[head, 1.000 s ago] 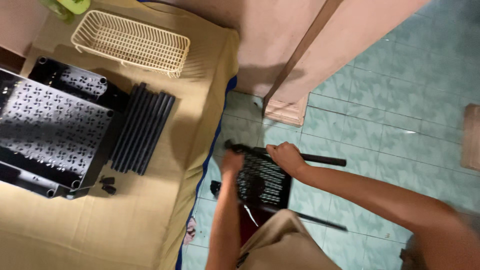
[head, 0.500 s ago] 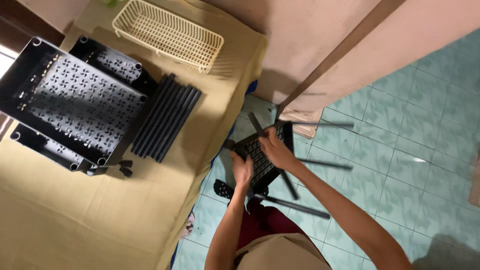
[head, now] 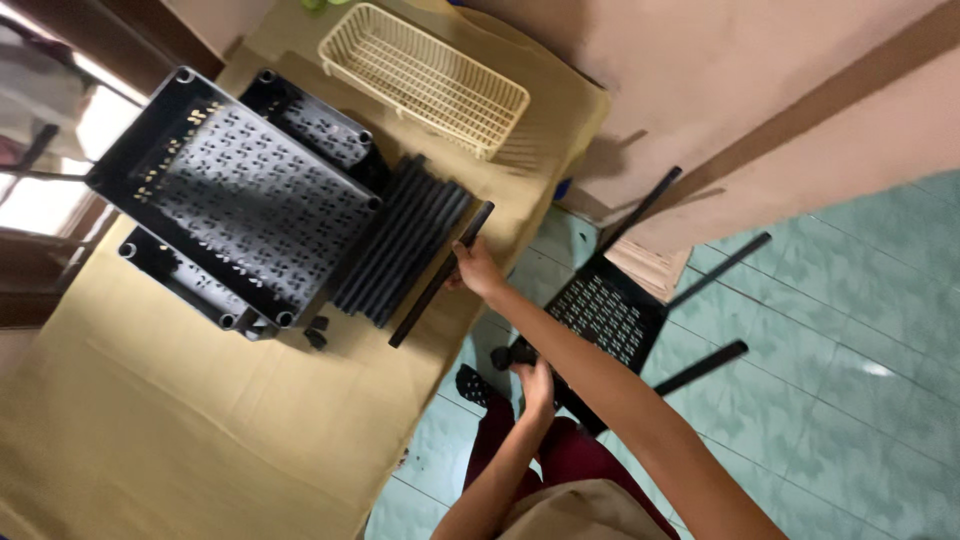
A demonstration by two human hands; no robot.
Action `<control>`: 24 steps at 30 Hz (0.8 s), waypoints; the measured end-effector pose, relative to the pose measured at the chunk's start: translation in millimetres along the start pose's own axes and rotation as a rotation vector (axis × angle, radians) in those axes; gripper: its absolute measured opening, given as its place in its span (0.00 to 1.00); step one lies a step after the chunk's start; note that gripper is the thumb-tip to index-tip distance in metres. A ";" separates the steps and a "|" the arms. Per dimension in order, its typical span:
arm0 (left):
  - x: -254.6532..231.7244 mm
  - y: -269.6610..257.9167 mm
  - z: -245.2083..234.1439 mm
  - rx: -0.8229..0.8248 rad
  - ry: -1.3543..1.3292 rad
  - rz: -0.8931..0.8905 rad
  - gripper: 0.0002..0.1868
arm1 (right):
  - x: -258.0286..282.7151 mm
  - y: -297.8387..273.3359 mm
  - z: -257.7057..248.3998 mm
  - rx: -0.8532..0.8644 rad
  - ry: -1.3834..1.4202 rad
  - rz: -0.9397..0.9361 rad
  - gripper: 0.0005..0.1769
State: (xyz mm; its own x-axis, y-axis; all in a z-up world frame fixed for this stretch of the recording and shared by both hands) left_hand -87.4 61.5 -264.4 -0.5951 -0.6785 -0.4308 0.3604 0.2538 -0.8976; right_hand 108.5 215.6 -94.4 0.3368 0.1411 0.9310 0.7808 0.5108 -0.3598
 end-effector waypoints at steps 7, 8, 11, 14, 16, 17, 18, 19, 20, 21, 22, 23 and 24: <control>-13.5 -14.3 -20.1 0.027 0.066 0.028 0.50 | -13.1 61.5 43.2 0.015 0.053 0.050 0.51; -16.9 -17.3 -19.8 0.044 0.061 0.043 0.49 | -21.2 71.0 45.7 0.001 0.080 0.058 0.49; -28.5 -22.4 -18.7 0.036 0.061 0.056 0.47 | -34.6 96.3 53.1 0.065 0.182 -0.019 0.33; -29.7 -23.5 -11.2 0.094 0.023 -0.016 0.43 | -41.7 109.1 49.7 0.144 0.234 -0.029 0.23; -34.3 -21.6 -14.2 0.058 0.072 0.023 0.42 | -40.7 108.3 42.0 0.198 0.195 -0.007 0.21; -35.9 -19.1 -15.6 0.041 0.097 0.043 0.42 | -36.0 105.4 37.4 0.232 0.148 -0.002 0.21; -37.3 -16.5 -15.9 0.043 0.101 0.062 0.43 | -30.2 99.4 32.6 0.264 0.102 0.006 0.21; -40.0 -11.7 -15.8 0.046 0.104 0.082 0.44 | -19.3 93.6 29.2 0.338 0.030 -0.020 0.19; -39.5 -8.0 -15.6 0.052 0.110 0.098 0.45 | -9.1 84.6 21.9 0.407 -0.042 -0.043 0.18; -39.7 -2.8 -14.8 0.053 0.117 0.107 0.43 | -0.5 71.7 13.8 0.476 -0.115 -0.065 0.17; -42.0 3.1 -14.0 0.054 0.126 0.116 0.41 | 5.8 57.3 -1.6 0.517 -0.330 -0.104 0.17; -42.8 6.5 -13.6 0.055 0.136 0.125 0.39 | 10.9 40.0 -21.7 0.555 -0.546 -0.140 0.18; -49.3 8.2 -13.3 0.047 0.135 0.186 0.40 | 14.7 21.6 -43.6 0.593 -0.766 -0.177 0.20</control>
State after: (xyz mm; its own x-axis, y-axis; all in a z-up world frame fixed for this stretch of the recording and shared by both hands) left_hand -64.7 106.2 -251.7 -0.6049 -0.5238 -0.5997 0.5042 0.3310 -0.7976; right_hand 153.3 191.7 -91.1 -0.3553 0.4257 0.8322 0.3262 0.8908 -0.3165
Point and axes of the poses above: each hand's wrist, its own y-axis towards the middle knuckle, its own z-axis out of the palm, x = y × z, the point moved 9 cm from there along y, towards the middle knuckle, and after that the axes turned 12 degrees about -z, right-handed, at the moved point
